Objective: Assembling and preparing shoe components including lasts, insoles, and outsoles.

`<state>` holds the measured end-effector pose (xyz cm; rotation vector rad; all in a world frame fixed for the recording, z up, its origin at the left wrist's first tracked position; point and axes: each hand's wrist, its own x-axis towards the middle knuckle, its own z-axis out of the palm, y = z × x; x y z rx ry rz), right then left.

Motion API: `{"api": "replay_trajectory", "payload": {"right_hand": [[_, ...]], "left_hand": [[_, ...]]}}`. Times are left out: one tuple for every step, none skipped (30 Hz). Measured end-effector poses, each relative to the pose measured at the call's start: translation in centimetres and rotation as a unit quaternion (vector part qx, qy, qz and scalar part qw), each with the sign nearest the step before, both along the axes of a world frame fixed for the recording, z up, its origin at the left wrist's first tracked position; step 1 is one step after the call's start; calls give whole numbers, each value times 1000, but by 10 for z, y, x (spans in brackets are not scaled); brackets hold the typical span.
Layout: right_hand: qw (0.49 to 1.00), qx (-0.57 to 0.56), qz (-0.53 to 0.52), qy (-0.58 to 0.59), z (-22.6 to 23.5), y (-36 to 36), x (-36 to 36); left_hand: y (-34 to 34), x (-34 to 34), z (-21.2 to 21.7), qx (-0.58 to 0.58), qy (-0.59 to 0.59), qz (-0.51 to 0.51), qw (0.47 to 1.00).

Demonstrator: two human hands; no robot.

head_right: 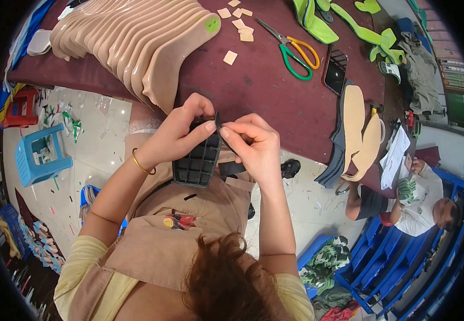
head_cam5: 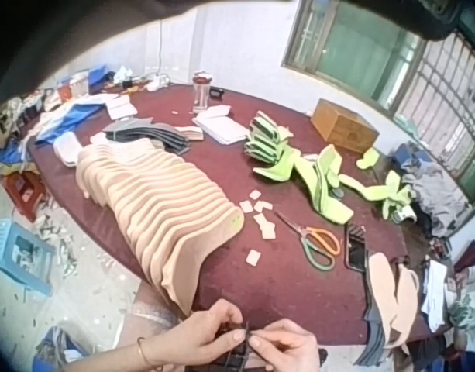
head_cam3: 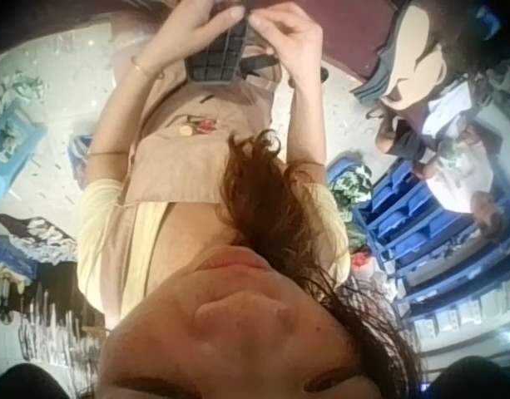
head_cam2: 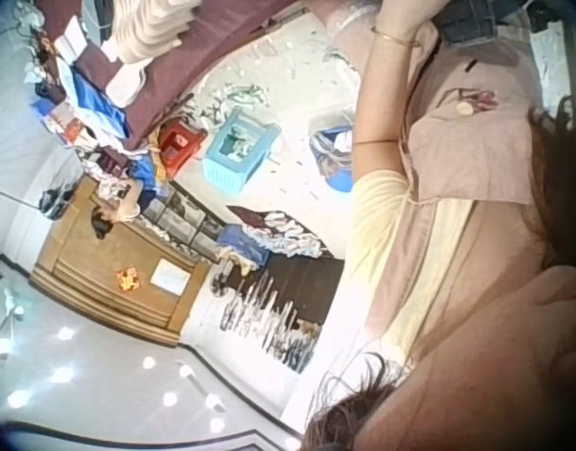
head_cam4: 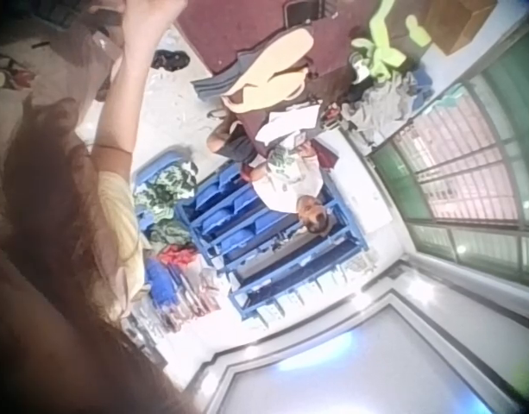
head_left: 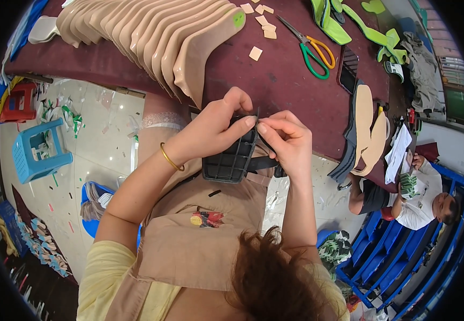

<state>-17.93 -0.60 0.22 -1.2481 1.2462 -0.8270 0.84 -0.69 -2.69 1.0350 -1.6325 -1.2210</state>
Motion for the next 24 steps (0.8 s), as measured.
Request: {"api": "replay_trajectory", "payload": {"right_hand": [[1000,-8,13,14,0,0,0],[999,-16,26,27,0,-1,-1],[999,-15,26,27,0,-1,-1],[998,-25,33,39,-1,-1,-2],[997,-35,40,51,-2,-1,-2],[997,-34,40,51,-2,-1,-2],[997,-38,45,55,-3,-1,-2],[996,-42,50,58,-5,0,-2],[996,-42,50,58,-7,1,-2],[994,-58,56,73,-9,2,-3],[991,-73,63,87,-11,2,-4],[991,-73,63,88,-12,3,-4],[989,-89,63,98,-13,3,-3],[987,-105,64,108,-13,4,-3],[987,-105,64,107,-11,5,-2],[984,-125,60,112,-9,5,-1],[981,-144,55,116,-8,6,0],[981,-144,55,116,-7,5,-1],[964,-208,83,142,-7,3,-2],[942,-270,110,167,-6,2,-3],[942,-271,111,167,-6,1,-4],[931,-291,129,178,-5,1,-5],[920,-310,147,190,-5,1,-6],[920,-311,147,190,-3,1,-5]], "left_hand": [[0,0,-1,7,8,-12,1000],[0,0,-1,15,15,-23,1000],[1,-1,-4,15,15,-24,999],[3,-2,-6,12,24,-29,999],[4,-3,-7,10,32,-34,999],[6,-3,-7,10,31,-34,999],[7,-4,-6,14,20,-39,999],[7,-4,-5,18,8,-44,999],[8,-4,-2,19,8,-44,999],[7,-4,1,18,-4,-53,998],[7,-5,2,18,-16,-61,998],[7,-6,-1,18,-16,-61,998],[6,-7,-5,3,-5,-52,999],[6,-7,-7,-12,6,-44,999],[6,-6,-8,-12,6,-43,999],[6,-4,-5,22,7,-47,999],[6,-2,-2,57,8,-51,997],[6,0,-1,57,8,-51,997],[6,3,1,65,-1,-71,995],[6,4,3,72,-10,-90,993],[6,4,4,72,-11,-89,993],[7,3,6,60,-19,-100,993],[8,3,7,48,-27,-111,992],[9,2,9,47,-28,-111,992]]}}
